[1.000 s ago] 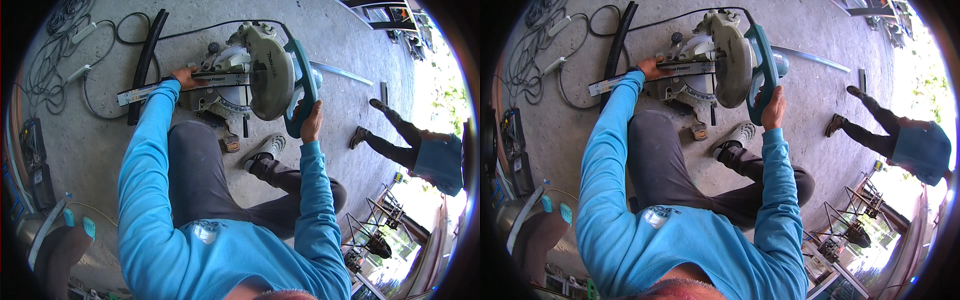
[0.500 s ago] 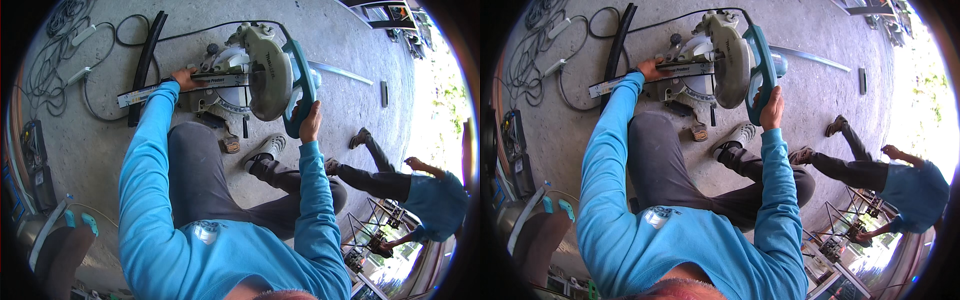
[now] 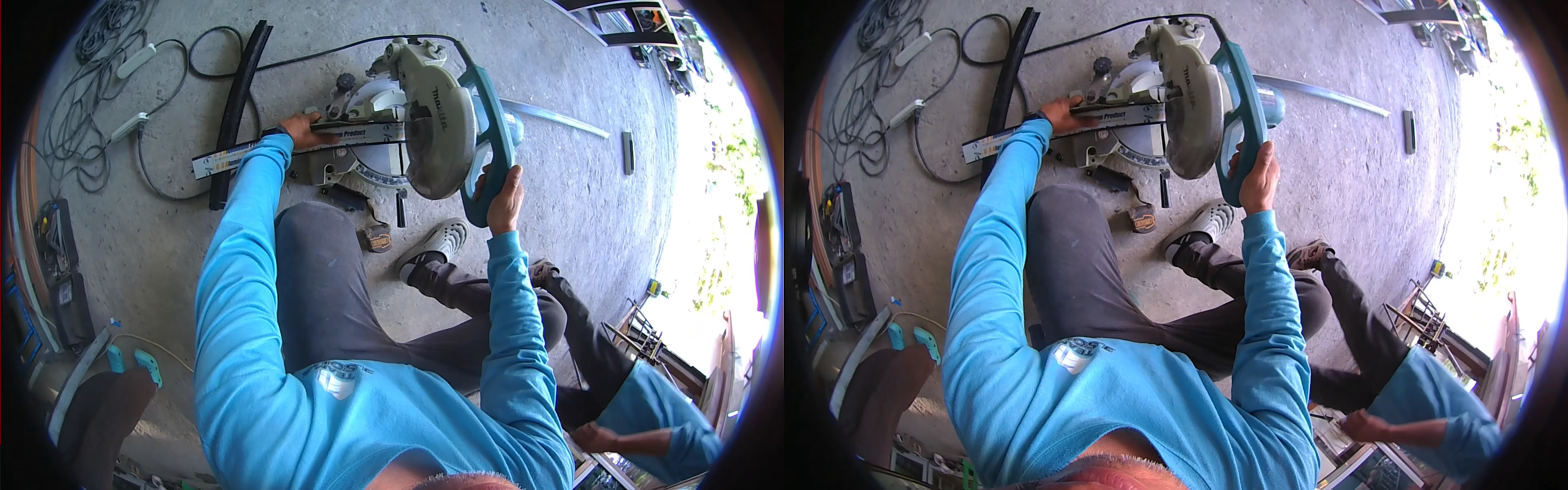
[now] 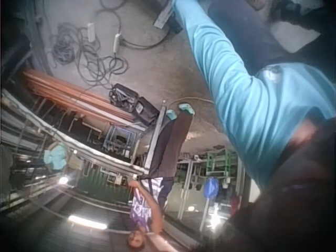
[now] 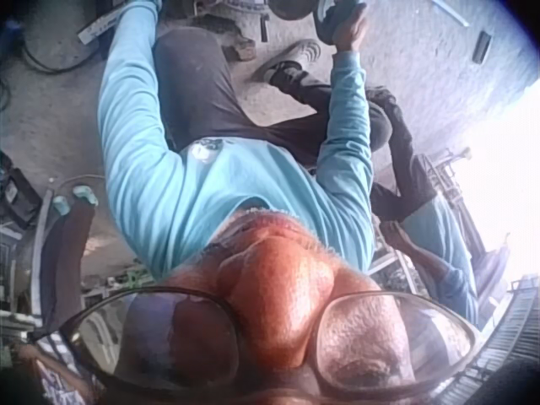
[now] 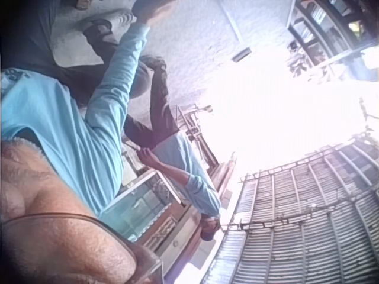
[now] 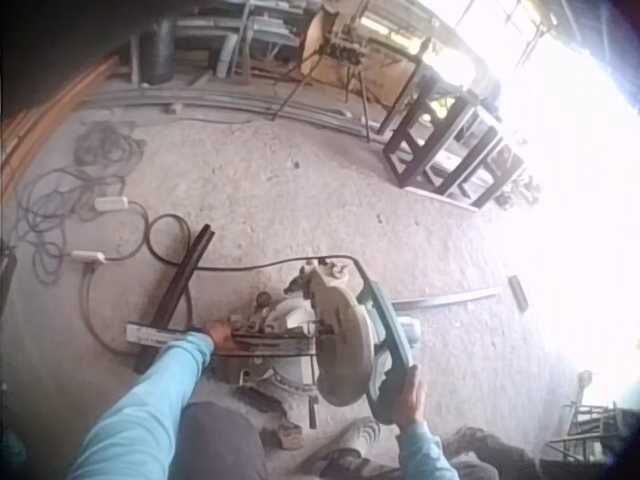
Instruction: Cutting aluminum profiles using a miter saw.
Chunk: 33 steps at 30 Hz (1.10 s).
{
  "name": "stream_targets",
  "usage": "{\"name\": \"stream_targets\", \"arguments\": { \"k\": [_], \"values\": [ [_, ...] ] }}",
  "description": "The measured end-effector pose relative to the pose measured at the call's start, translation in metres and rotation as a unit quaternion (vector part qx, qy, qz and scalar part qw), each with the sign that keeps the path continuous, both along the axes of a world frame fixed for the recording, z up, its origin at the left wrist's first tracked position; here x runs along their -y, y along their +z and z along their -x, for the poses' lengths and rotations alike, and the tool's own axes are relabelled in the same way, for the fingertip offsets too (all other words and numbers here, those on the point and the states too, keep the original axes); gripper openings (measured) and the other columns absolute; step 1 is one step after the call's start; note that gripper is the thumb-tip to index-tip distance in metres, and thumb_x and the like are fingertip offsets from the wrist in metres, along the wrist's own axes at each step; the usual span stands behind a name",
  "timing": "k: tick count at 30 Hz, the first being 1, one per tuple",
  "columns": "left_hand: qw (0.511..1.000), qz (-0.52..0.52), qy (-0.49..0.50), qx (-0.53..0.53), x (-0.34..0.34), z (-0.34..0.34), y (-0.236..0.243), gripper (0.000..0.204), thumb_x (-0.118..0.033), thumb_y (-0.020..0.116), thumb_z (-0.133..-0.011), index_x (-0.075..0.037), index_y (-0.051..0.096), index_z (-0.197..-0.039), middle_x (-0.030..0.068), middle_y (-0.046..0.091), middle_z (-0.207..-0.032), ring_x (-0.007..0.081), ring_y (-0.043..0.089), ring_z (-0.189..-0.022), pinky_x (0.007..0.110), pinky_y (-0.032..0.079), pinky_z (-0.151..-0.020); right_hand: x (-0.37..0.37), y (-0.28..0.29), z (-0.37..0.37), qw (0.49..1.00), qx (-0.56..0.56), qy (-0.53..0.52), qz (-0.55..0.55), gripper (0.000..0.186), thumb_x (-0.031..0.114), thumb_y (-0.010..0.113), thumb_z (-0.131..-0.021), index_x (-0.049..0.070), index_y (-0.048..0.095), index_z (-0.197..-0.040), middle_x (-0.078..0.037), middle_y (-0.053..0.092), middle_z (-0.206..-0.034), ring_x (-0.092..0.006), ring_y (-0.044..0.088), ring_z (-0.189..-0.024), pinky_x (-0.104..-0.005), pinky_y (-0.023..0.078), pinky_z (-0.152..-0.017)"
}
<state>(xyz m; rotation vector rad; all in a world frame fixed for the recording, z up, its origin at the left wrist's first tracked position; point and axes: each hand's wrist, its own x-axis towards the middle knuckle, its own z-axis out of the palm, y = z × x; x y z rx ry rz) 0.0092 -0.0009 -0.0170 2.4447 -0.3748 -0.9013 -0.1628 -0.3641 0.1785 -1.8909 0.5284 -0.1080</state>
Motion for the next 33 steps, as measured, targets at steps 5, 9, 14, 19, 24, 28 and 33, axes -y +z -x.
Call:
{"name": "stream_targets", "arguments": {
  "k": [5, 9, 14, 19, 24, 28, 33],
  "values": [
    [1.000, 0.020, -0.001, -0.005, -0.003, 0.000, -0.007, 0.073, -0.062, 0.075, -0.078, -0.013, 0.060, -0.131, 0.0161, 0.068, -0.126, 0.0346, 0.064, -0.118, 0.041, 0.049, -0.104, -0.002, 0.001, 0.000, 1.000, -0.005, -0.007, -0.007, 0.081, 0.069, 0.027, -0.101, -0.003, 0.064, -0.098, -0.010, 0.064, -0.070, -0.0172, 0.062, -0.057, -0.0315, 0.050, -0.056],
    [1.000, 0.015, 0.000, 0.006, -0.001, 0.001, -0.006, 0.074, -0.062, 0.075, -0.078, -0.013, 0.060, -0.131, 0.0163, 0.068, -0.126, 0.0351, 0.064, -0.118, 0.041, 0.049, -0.103, -0.001, 0.002, 0.001, 1.000, -0.002, -0.003, 0.011, 0.081, 0.069, 0.027, -0.101, -0.003, 0.063, -0.099, -0.010, 0.063, -0.070, -0.0172, 0.061, -0.057, -0.0315, 0.050, -0.055],
    [1.000, 0.020, -0.002, 0.007, -0.002, 0.001, -0.003, 0.075, -0.062, 0.075, -0.078, -0.013, 0.060, -0.133, 0.0165, 0.068, -0.126, 0.0356, 0.064, -0.118, 0.041, 0.049, -0.103, 0.000, 0.000, 0.001, 1.000, -0.003, -0.002, 0.011, 0.080, 0.068, 0.027, -0.102, -0.003, 0.063, -0.100, -0.009, 0.063, -0.071, -0.0170, 0.061, -0.057, -0.0317, 0.050, -0.055],
    [1.000, 0.018, 0.000, -0.011, 0.000, 0.000, 0.000, 0.075, -0.062, 0.075, -0.078, -0.013, 0.060, -0.133, 0.0163, 0.067, -0.128, 0.0349, 0.064, -0.119, 0.041, 0.048, -0.104, -0.002, 0.003, 0.001, 1.000, -0.008, -0.007, 0.019, 0.079, 0.067, 0.026, -0.103, -0.003, 0.063, -0.099, -0.009, 0.063, -0.071, -0.0171, 0.061, -0.057, -0.0319, 0.050, -0.055],
    [1.000, 0.007, -0.004, -0.006, 0.000, -0.001, -0.007, 0.081, -0.066, 0.074, -0.077, -0.011, 0.058, -0.135, 0.0167, 0.066, -0.130, 0.0340, 0.063, -0.120, 0.041, 0.048, -0.105, -0.001, 0.001, 0.001, 1.000, -0.004, -0.002, 0.023, 0.080, 0.067, 0.026, -0.102, -0.003, 0.064, -0.100, -0.009, 0.064, -0.071, -0.0173, 0.062, -0.057, -0.0321, 0.050, -0.056],
    [1.000, 0.016, -0.011, -0.013, -0.002, -0.002, -0.009, 0.088, -0.070, 0.072, -0.076, -0.009, 0.057, -0.137, 0.0181, 0.065, -0.130, 0.0339, 0.062, -0.122, 0.041, 0.049, -0.105, 0.000, -0.001, 0.001, 1.000, -0.008, -0.001, 0.026, 0.081, 0.068, 0.026, -0.102, -0.003, 0.065, -0.099, -0.010, 0.064, -0.071, -0.0176, 0.062, -0.058, -0.0321, 0.051, -0.055],
    [1.000, 0.021, -0.005, -0.012, -0.001, 0.000, -0.004, 0.086, -0.070, 0.072, -0.075, -0.010, 0.059, -0.135, 0.0176, 0.065, -0.130, 0.0339, 0.063, -0.121, 0.040, 0.048, -0.105, 0.000, -0.001, 0.001, 1.000, -0.001, 0.000, 0.030, 0.081, 0.068, 0.026, -0.102, -0.003, 0.065, -0.099, -0.009, 0.064, -0.071, -0.0176, 0.063, -0.058, -0.0321, 0.051, -0.055]
  ]
}}
